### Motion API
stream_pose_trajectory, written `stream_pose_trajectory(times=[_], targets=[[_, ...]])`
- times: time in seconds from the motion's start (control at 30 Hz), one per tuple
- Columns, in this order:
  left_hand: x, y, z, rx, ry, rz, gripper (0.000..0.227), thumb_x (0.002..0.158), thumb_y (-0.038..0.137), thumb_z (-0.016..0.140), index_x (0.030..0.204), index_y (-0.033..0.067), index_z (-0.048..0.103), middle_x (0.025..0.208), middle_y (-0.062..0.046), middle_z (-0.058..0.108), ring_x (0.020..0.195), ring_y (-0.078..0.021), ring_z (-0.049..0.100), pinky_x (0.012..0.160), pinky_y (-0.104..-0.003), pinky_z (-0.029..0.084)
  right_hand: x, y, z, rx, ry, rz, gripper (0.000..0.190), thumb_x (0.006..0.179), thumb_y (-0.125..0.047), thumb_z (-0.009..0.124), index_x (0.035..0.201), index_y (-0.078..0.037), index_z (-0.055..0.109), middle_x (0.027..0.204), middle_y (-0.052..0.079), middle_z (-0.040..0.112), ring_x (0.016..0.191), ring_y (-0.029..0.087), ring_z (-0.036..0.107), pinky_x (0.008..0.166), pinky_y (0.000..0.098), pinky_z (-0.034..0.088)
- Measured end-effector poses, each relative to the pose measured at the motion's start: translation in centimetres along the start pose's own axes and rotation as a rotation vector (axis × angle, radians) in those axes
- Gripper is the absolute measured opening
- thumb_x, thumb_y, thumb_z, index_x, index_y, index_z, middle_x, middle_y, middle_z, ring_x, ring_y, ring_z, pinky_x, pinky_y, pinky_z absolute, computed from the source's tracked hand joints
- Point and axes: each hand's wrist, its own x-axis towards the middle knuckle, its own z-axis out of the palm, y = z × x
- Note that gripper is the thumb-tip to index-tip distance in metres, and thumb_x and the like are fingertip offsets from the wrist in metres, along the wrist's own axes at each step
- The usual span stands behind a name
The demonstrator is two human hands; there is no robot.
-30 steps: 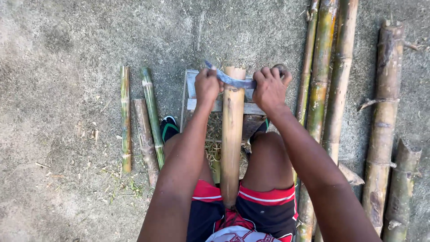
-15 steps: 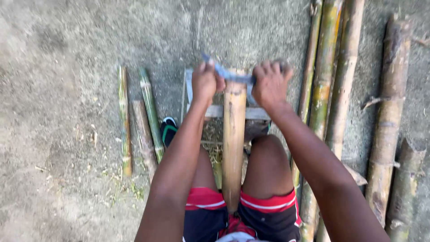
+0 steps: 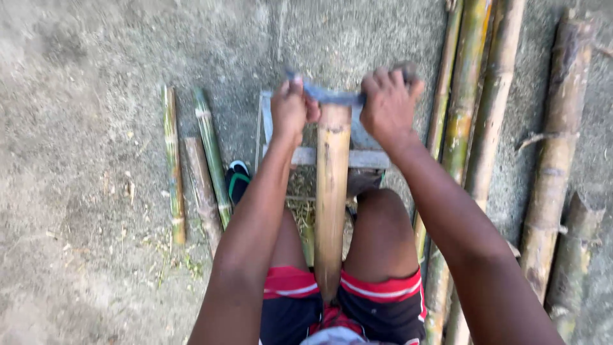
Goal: The person is using a curved blade to scrape and smooth the surface of a bamboo pole.
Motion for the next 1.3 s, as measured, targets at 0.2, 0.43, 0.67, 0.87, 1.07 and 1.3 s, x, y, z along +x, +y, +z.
stream_pose_trajectory(times=[0.2,0.43,0.67,0.87,1.07,1.3], targets=[[-0.8,0.2,0.5,0.070,0.011,-0.009,0.039,0.108,0.034,0.047,0.083,0.0050,0.058,0.063,-0.004,0.063,0.045,-0.0128,0.059,0.042,-0.032,0.051,-0.6,1.6,3.3,0.148,-0.034,0.090,0.009,0.099,-0.002,0.062,0.103,-0.010,0.063,0.110,0.010,0.060,0.113,0.030,0.054,0.095,0.0482,0.033],[-1.6,0.7,0.9,0.323,0.029,0.042,0.033,0.105,0.030,0.048,0.086,0.0054,0.060,0.059,-0.005,0.065,0.044,-0.0136,0.063,0.042,-0.032,0.053,-3.1,-0.1,4.5,0.221,0.010,0.146,0.027,0.074,0.002,0.068,0.096,-0.012,0.064,0.102,0.009,0.059,0.111,0.032,0.051,0.093,0.0510,0.029],[-1.1,1.2,1.6,0.315,0.073,0.079,0.031,0.106,0.028,0.051,0.089,0.0044,0.062,0.061,-0.007,0.064,0.045,-0.0140,0.062,0.043,-0.032,0.054,-1.6,0.1,4.1,0.232,0.005,0.158,0.032,0.069,0.003,0.067,0.097,-0.012,0.065,0.101,0.008,0.060,0.112,0.032,0.052,0.093,0.0541,0.028],[-0.5,1.9,0.9,0.354,0.046,0.102,0.032,0.106,0.028,0.048,0.088,0.0051,0.063,0.062,-0.006,0.066,0.048,-0.0135,0.066,0.044,-0.032,0.055,-1.3,1.0,4.5,0.143,0.035,0.071,0.027,0.075,0.000,0.067,0.099,-0.012,0.066,0.100,0.008,0.059,0.107,0.030,0.053,0.099,0.0543,0.029],[0.0,1.9,0.2,0.307,0.042,0.095,0.038,0.107,0.032,0.048,0.083,0.0049,0.060,0.062,-0.005,0.065,0.047,-0.0146,0.064,0.044,-0.031,0.055,-1.4,-0.1,3.8,0.184,0.009,0.098,0.021,0.078,-0.002,0.070,0.095,-0.013,0.065,0.100,0.007,0.059,0.108,0.030,0.054,0.096,0.0550,0.027],[0.3,2.4,0.7,0.358,0.029,0.126,0.038,0.107,0.033,0.049,0.084,0.0047,0.060,0.062,-0.005,0.065,0.047,-0.0136,0.064,0.044,-0.031,0.055,-1.2,-0.2,3.9,0.253,-0.014,0.137,0.026,0.075,0.003,0.066,0.096,-0.012,0.065,0.101,0.007,0.060,0.107,0.029,0.054,0.092,0.0509,0.027]])
